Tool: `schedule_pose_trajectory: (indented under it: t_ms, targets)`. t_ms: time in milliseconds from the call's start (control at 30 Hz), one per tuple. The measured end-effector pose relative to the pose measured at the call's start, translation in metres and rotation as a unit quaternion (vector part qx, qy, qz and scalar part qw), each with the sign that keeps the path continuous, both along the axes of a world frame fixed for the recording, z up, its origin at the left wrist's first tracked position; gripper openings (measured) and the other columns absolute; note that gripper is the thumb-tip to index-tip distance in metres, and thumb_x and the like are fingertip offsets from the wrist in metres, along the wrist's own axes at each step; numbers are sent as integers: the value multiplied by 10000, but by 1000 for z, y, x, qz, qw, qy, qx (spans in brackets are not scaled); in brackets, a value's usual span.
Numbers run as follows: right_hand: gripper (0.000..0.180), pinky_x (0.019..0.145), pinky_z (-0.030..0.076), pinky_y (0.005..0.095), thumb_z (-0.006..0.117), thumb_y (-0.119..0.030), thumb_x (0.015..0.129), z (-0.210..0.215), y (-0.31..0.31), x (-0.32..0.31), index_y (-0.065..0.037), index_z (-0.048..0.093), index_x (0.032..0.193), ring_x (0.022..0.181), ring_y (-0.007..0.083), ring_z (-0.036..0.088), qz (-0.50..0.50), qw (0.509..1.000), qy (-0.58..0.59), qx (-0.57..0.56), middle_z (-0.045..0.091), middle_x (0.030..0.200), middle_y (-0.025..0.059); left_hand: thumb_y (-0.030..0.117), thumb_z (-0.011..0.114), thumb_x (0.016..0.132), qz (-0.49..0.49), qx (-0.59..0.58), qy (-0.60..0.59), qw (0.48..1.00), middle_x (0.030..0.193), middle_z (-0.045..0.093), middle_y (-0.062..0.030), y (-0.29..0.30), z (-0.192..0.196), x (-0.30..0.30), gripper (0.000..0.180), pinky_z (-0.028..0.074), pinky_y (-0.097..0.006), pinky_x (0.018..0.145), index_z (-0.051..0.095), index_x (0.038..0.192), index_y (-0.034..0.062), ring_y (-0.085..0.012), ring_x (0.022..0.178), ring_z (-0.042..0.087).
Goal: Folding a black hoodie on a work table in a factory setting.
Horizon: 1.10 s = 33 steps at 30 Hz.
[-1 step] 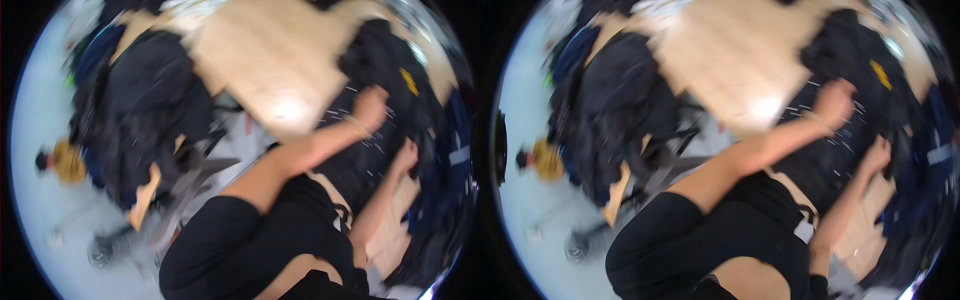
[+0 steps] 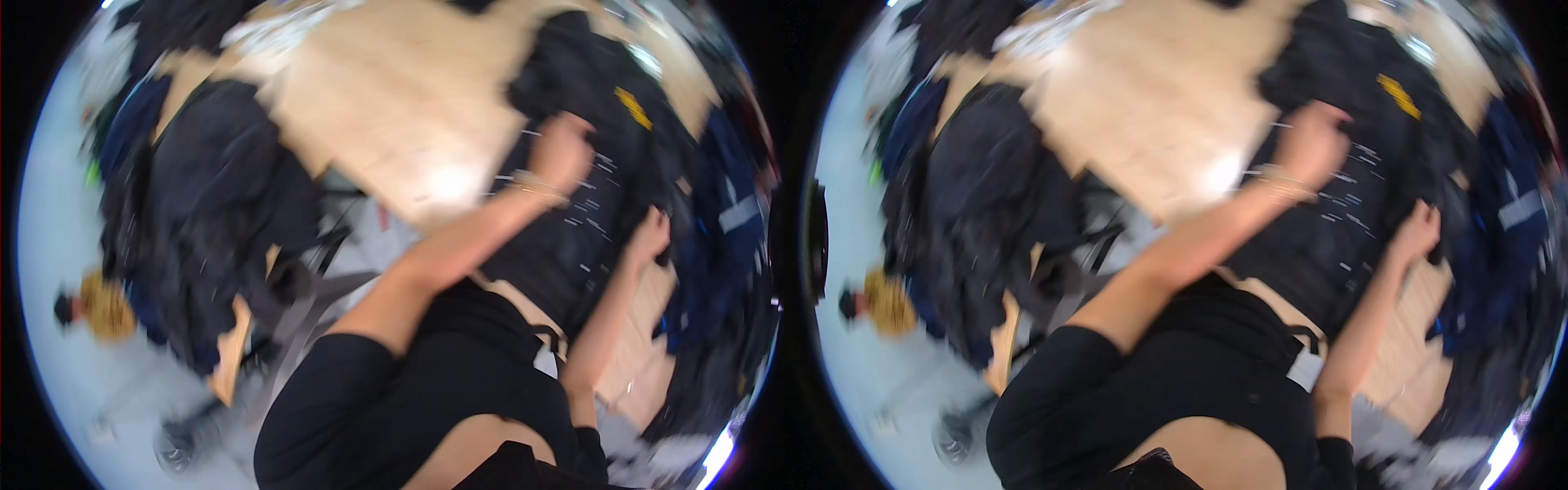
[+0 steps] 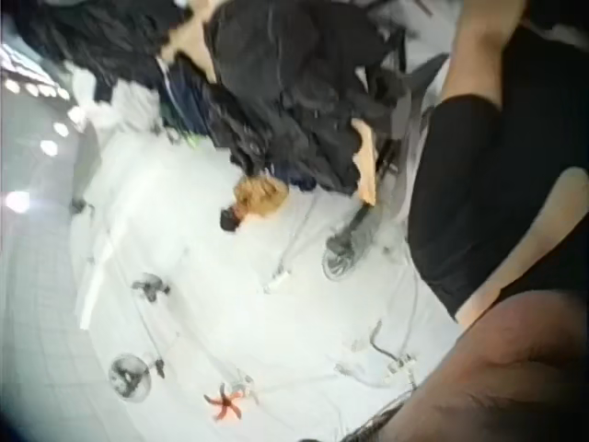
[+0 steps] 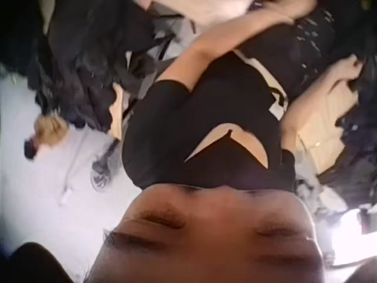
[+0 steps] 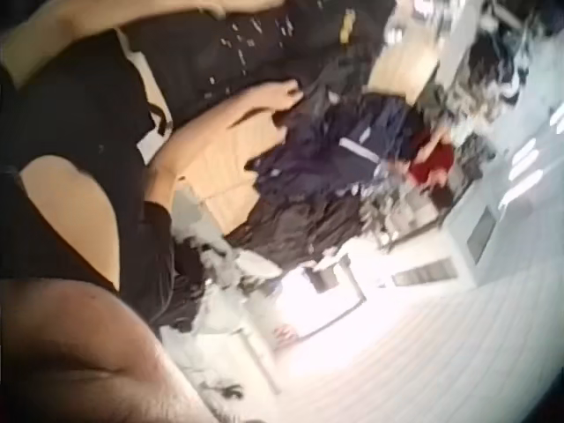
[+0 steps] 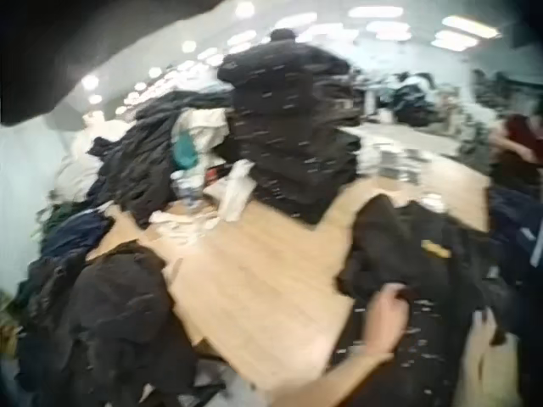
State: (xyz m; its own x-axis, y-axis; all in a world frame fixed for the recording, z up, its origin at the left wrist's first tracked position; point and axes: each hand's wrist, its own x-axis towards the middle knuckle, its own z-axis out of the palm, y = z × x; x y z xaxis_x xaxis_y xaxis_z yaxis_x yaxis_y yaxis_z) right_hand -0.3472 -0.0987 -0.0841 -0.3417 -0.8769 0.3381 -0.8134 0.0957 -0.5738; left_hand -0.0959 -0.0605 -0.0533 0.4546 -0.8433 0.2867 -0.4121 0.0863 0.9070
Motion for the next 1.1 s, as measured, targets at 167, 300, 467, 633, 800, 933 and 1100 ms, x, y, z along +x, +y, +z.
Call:
schedule_pose_trajectory:
  t_ms: [167,300,467,633,800,933,1100]
  targets:
    - [186,515,377,227,571,-184,878,90,59,-86,-5,591,832,553,87,475,-150,926,-261,-229,555,706,39,45,537,860,74,71,234,967,1054,617,-109,60,67,172,314,459,-294,867,547,1171,2,-179,990,579]
    - [179,432,314,217,582,-178,840,110,175,-233,-21,579,752,479,79,448,-283,879,-286,-257,544,626,18,-35,449,902,-3,156,99,983,1142,586,-115,113,64,242,390,435,-260,903,493,1275,71,-158,1025,556]
    - [269,480,378,290,604,-232,829,20,263,-266,36,614,808,494,126,477,-415,897,-151,-19,553,622,49,-53,534,801,-46,485,-206,849,702,542,-79,156,16,288,461,446,-298,574,510,1243,75,-166,591,503]
    - [440,760,454,407,613,-375,813,-4,266,-248,48,634,933,787,358,615,-419,891,15,175,671,850,205,-6,650,760,-19,463,-338,819,1090,598,-206,149,39,298,496,487,-368,824,537,1240,50,-310,952,603]
    - [350,756,454,435,581,-295,825,19,242,-218,43,595,917,793,384,609,-442,879,101,144,648,830,219,15,524,887,-47,217,-241,945,1158,608,-162,64,73,247,391,482,-317,883,517,1279,24,-222,1038,595]
    - [265,720,449,462,543,-235,831,18,222,-190,10,593,920,783,386,601,-404,889,208,-64,626,812,227,192,457,976,-221,262,34,939,1059,645,-191,-50,36,183,363,499,-300,881,538,1196,-84,-217,961,640]
    - [226,727,461,459,548,-245,825,40,222,-185,-66,615,946,832,394,610,-412,884,118,186,644,868,201,541,589,861,-317,532,79,781,908,685,-85,-141,12,120,542,502,-234,716,669,973,17,-156,808,649]
